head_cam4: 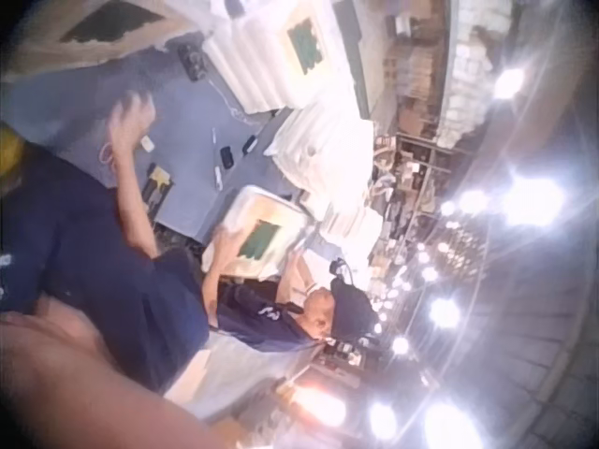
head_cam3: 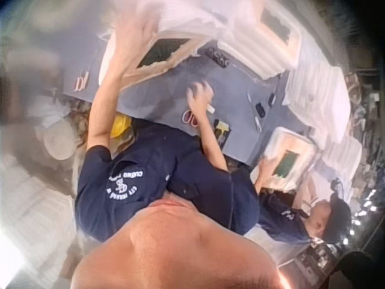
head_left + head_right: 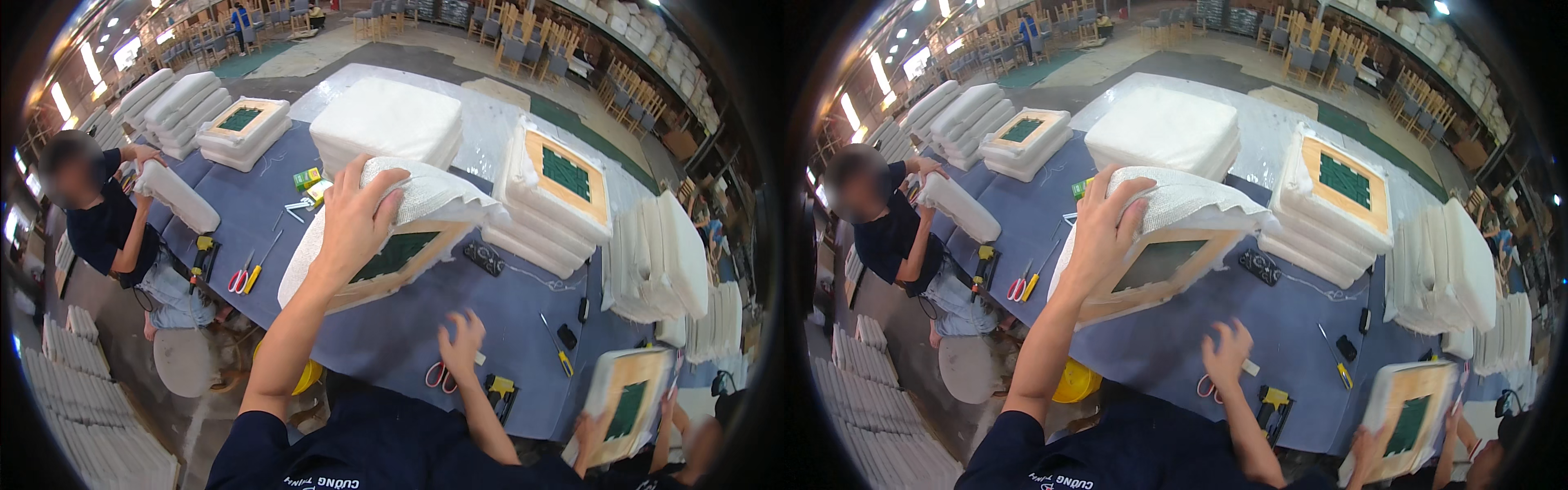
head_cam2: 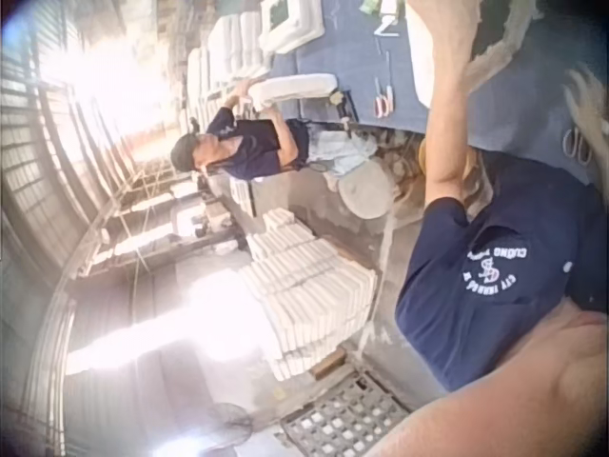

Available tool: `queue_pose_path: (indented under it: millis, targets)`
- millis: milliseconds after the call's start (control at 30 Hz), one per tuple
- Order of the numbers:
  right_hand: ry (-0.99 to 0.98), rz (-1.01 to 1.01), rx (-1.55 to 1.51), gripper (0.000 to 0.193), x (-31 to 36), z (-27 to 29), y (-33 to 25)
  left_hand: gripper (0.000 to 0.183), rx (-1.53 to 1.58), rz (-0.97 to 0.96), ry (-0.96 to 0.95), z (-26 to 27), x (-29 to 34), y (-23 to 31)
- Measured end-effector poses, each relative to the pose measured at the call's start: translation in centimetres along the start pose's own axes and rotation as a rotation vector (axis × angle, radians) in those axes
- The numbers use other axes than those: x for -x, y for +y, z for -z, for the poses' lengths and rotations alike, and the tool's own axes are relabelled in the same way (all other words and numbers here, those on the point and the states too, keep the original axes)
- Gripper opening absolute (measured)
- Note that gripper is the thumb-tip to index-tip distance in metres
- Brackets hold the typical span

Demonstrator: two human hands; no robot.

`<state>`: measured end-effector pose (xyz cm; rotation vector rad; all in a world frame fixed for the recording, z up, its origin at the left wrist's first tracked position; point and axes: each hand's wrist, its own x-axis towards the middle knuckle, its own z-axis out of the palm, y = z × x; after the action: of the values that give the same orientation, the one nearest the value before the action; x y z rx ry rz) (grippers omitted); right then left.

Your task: The person wraps white fabric around rectangular foam cushions and secures it to a wooden frame using a staple gun. They trim excess fabric with scissors and stack the finished cushions on the table.

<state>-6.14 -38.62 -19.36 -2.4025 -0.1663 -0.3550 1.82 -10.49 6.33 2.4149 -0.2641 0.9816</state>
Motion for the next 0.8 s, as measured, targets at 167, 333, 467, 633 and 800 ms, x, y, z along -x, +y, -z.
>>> queue_pose_path:
  millis: [167,333,467,633,800]
  targets:
    - [-0.05,-0.735,0.513,0.098,14.3,1.2,17.9,0.041,0.175,0.05,-0.173,2.5,-1.2,-2.7]
    - [-0.059,-0.96,0.34,0.125,18.2,2.4,24.3,0.052,0.172,0.061,-0.296,4.4,-1.1,-3.6]
    - [0.028,-1.017,0.347,0.126,17.3,0.1,24.7,0.052,0.131,0.093,-0.302,4.7,-1.1,-3.1]
    - [0.078,-0.972,-0.001,0.094,11.4,0.8,22.1,0.05,0.109,0.055,-0.286,4.2,-0.5,-2.3]
    - [0.093,-0.024,-0.535,0.059,-0.4,7.2,0.0,0.05,0.049,0.036,-0.259,4.5,1.0,-1.4]
